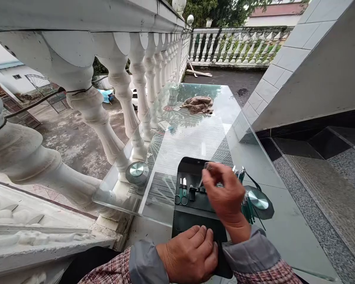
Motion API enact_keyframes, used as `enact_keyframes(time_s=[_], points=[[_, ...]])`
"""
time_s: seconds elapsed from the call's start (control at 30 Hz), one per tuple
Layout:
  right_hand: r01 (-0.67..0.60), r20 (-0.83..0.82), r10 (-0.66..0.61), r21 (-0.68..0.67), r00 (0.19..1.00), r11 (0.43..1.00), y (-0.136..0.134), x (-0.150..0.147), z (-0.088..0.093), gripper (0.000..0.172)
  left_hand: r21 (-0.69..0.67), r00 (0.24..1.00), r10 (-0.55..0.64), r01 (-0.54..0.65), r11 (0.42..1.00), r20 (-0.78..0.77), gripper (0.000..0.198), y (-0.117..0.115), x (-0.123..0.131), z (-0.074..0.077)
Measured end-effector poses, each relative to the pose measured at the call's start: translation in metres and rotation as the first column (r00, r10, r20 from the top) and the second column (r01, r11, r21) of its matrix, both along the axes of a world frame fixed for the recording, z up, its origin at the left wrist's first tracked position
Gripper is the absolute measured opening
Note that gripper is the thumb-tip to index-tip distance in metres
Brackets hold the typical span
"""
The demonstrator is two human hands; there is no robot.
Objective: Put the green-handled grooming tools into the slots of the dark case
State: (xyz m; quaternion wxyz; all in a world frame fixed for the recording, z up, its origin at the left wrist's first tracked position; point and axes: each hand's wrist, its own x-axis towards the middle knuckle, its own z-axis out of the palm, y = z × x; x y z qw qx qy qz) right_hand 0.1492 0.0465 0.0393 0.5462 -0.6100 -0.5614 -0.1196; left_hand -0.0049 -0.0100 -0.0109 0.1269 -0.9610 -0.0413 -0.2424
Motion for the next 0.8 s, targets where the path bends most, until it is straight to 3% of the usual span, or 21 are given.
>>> enact_keyframes(time_s=[0.07,0.13,0.2,0.3,0.37,0.47,0.6,0.7,0.8], points=[[0.126,-0.185,-0.133,-0.048,0.974,0.991,0.001,0.022,0.006,0.028,0.005,1.000,0.000,0.000,1.000,-0.029,0.037,0.000,0.000,0.000],[0.206,-0.267,-0.240,-0.152,0.933,0.967,0.005,0.046,0.005,0.034,0.002,0.999,0.000,0.000,1.000,-0.044,0.037,0.000,0.000,0.000],[0.218,-0.224,-0.302,-0.335,0.927,0.917,0.011,0.066,-0.001,0.033,-0.001,0.999,0.003,-0.003,1.000,-0.044,0.037,0.000,0.000,0.000],[0.246,-0.067,-0.352,-0.593,0.934,0.767,0.018,0.079,-0.016,0.029,-0.002,0.999,0.003,-0.003,1.000,-0.041,0.037,0.000,0.000,-0.001],[0.249,0.007,-0.336,-0.686,0.942,0.683,0.022,0.079,-0.025,0.028,0.002,0.999,0.000,0.000,1.000,-0.048,0.038,0.000,0.000,-0.001],[0.268,0.079,-0.312,-0.734,0.947,0.625,0.024,0.076,-0.031,0.029,0.006,0.998,-0.002,0.002,1.000,-0.065,0.038,0.000,-0.001,-0.002],[0.287,0.109,-0.302,-0.706,0.947,0.647,0.023,0.078,-0.031,0.030,0.000,0.999,-0.005,0.005,1.000,-0.042,0.038,0.000,-0.001,-0.001],[0.251,0.100,-0.245,-0.639,0.964,0.727,0.019,0.081,-0.031,0.026,-0.003,1.000,-0.010,0.010,1.000,-0.020,0.038,0.001,-0.001,0.001],[0.172,0.192,-0.073,-0.570,0.979,0.804,0.013,0.083,-0.036,0.023,-0.004,1.000,-0.017,0.017,1.000,-0.023,0.037,0.001,-0.001,0.003]])
